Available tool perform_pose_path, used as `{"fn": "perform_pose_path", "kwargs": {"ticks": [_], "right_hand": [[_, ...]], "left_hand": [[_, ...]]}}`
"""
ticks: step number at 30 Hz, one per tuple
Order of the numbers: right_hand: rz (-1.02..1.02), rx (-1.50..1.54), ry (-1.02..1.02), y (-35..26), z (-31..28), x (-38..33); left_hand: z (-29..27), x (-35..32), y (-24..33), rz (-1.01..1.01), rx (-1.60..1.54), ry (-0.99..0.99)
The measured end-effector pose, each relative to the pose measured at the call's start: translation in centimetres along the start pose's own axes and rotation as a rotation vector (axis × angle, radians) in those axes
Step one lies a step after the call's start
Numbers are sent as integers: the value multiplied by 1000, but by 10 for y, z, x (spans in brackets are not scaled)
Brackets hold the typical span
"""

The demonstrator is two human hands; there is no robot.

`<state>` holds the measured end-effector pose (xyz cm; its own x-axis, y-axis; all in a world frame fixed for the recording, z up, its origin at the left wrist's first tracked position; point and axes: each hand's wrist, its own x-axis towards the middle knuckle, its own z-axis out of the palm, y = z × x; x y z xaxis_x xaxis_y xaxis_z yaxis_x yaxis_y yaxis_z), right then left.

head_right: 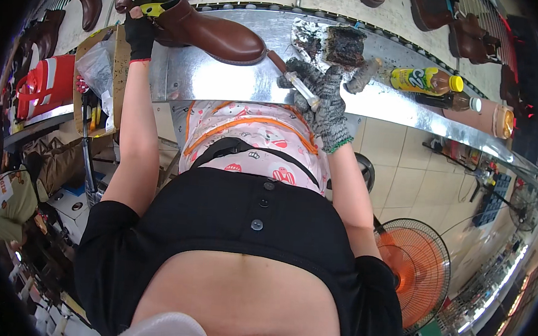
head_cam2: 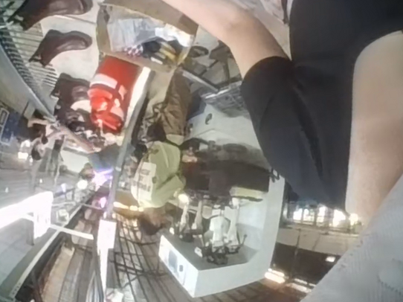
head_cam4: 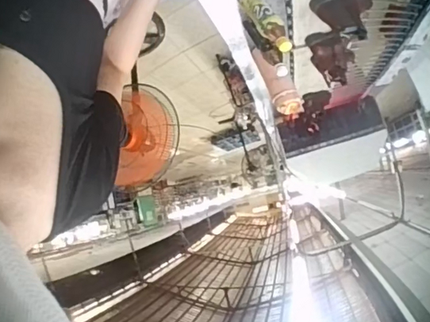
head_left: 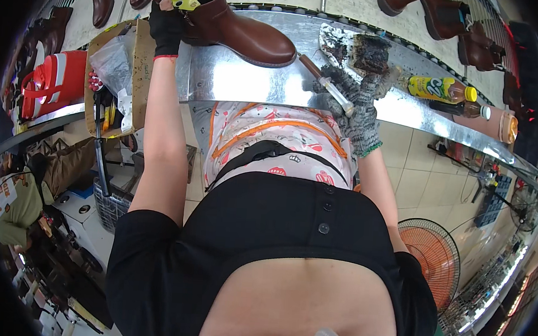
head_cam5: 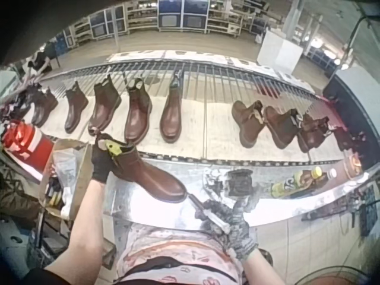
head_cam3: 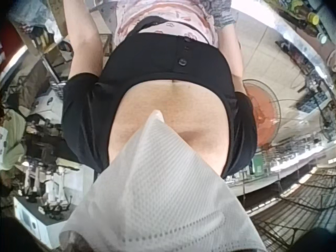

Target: The person polishes brown leather boots on a conveyor belt using a brush and a liquid from a bottle. They handle the boots one at a time, applying the liquid and brushing the surface before placing them back on the line.

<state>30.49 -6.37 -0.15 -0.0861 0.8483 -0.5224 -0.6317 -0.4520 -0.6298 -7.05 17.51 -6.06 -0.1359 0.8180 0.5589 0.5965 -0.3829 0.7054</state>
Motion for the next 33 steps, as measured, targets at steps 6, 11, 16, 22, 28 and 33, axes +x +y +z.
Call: {"fn": "perform_pose_path", "kwargs": {"ticks": [6, 11, 16, 22, 28, 33], "right_hand": [[-68, -72, 123, -18, 25, -14], [-128, -289, 310, -5, -6, 1], [-168, -494, 404, -2, -8, 2], [-623, -968, 337, 24, -55, 26], [-625, -1027, 265, 5, -16, 11], [-694, -1200, 189, -15, 29, -18]], "left_hand": [[-14, -10, 35, -41, 111, 34], [-31, -34, 68, -63, 153, -6], [-43, -57, 122, -140, 157, -25], [-53, -74, 176, -195, 229, -122], [-62, -92, 201, -281, 55, -291], [-63, -111, 216, -377, -201, -414]]}}
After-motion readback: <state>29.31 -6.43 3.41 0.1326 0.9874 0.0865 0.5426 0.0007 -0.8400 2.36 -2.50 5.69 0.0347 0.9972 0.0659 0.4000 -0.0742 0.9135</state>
